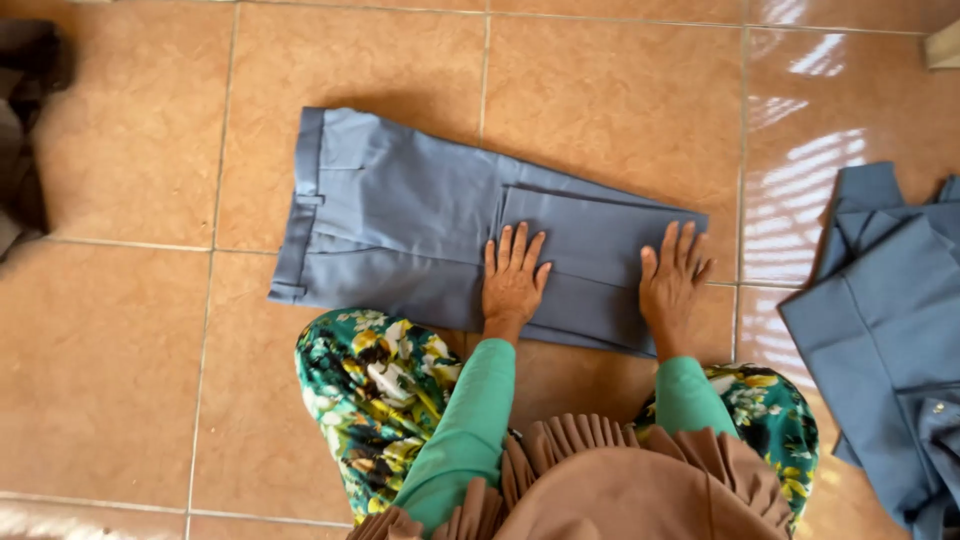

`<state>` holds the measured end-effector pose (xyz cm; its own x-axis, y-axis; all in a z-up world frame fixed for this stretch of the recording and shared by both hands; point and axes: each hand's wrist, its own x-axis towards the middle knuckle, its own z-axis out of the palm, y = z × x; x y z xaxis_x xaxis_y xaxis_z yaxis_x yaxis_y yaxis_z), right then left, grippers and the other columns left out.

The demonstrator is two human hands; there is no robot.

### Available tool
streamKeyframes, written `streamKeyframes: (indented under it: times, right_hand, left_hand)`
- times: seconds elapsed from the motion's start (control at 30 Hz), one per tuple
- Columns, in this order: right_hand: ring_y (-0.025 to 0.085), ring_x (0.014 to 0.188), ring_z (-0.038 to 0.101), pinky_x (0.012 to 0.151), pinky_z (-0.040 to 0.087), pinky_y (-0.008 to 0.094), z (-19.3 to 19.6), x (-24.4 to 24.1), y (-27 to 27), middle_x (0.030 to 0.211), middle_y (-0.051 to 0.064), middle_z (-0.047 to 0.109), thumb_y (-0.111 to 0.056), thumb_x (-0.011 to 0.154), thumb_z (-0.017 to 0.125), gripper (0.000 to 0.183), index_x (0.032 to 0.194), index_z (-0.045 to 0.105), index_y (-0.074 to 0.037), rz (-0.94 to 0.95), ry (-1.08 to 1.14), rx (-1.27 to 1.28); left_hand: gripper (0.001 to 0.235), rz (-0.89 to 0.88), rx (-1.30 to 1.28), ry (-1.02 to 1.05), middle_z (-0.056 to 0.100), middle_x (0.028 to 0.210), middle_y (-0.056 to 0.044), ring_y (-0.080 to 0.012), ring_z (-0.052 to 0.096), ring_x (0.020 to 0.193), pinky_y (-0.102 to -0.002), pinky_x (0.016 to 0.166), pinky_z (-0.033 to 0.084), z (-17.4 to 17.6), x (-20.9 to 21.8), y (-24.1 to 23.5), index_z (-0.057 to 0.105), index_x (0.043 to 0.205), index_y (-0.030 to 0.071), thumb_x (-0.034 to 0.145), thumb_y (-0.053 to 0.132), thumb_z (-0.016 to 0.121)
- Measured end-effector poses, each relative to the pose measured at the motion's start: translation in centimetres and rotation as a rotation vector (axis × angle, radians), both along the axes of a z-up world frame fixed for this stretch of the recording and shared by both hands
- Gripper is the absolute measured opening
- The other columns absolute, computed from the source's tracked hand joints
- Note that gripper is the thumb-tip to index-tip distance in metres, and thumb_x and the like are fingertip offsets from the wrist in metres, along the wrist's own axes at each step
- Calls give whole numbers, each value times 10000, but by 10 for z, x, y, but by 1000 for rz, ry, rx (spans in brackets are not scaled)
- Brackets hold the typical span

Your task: The person sits on a tiled floor and folds several pairs of grey trousers one by one. They smooth each pair, fold the legs together, fold the garment in half, and then fold it into a compact rectangle before placing it on a growing stack.

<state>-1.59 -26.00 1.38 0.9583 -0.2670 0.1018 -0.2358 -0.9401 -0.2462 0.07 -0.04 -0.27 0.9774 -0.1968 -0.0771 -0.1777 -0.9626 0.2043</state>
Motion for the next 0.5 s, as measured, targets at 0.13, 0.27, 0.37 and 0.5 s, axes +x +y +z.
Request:
streamKeyframes:
  times: [0.13, 0.27, 0.37, 0.5]
  right_hand:
    - [347, 1544, 257, 1168, 275, 609, -16, -37, -4, 1685, 132, 327, -419, 1143, 382, 548, 1625, 399, -160, -1, -19, -46]
    - [364, 1475, 379, 1121, 352, 589, -26, -35, -41, 1653, 158, 355, -430, 1153, 406, 555, 1625, 394, -139, -120, -40, 76]
    - [353, 1241, 556, 913, 485, 590, -49, -48, -66, 1327, 116, 607, -405, 1021, 689, 520, 1477, 564, -189, -315, -58, 148]
    - [440, 1205, 588, 890, 484, 615, -9, -67, -37, 1334, 189, 577, -465, 803, 865, 878, 1519, 425, -211, -456, 184, 648]
  left_hand:
    - [591, -16, 7, -20, 118, 1724, -25, -277, 45, 1597, -534, 1288, 24, -4, 0, 0, 184, 1632, 331, 1084, 550, 227]
    - [617, 23, -77, -113, 115, 1722, -104, -329, 91, 1592, -524, 1287, 135, 3, -13, 6, 180, 1643, 272, 1083, 478, 340]
    - [700, 106, -193, -203, 155, 1686, -222, -427, 212, 1542, -533, 1228, 281, 3, -46, 14, 226, 1633, 165, 1022, 358, 508]
    - [707, 158, -236, -84, 128, 1673, -260, -429, 193, 1537, -543, 1229, 230, -1, -77, 21, 224, 1616, 85, 1028, 383, 480]
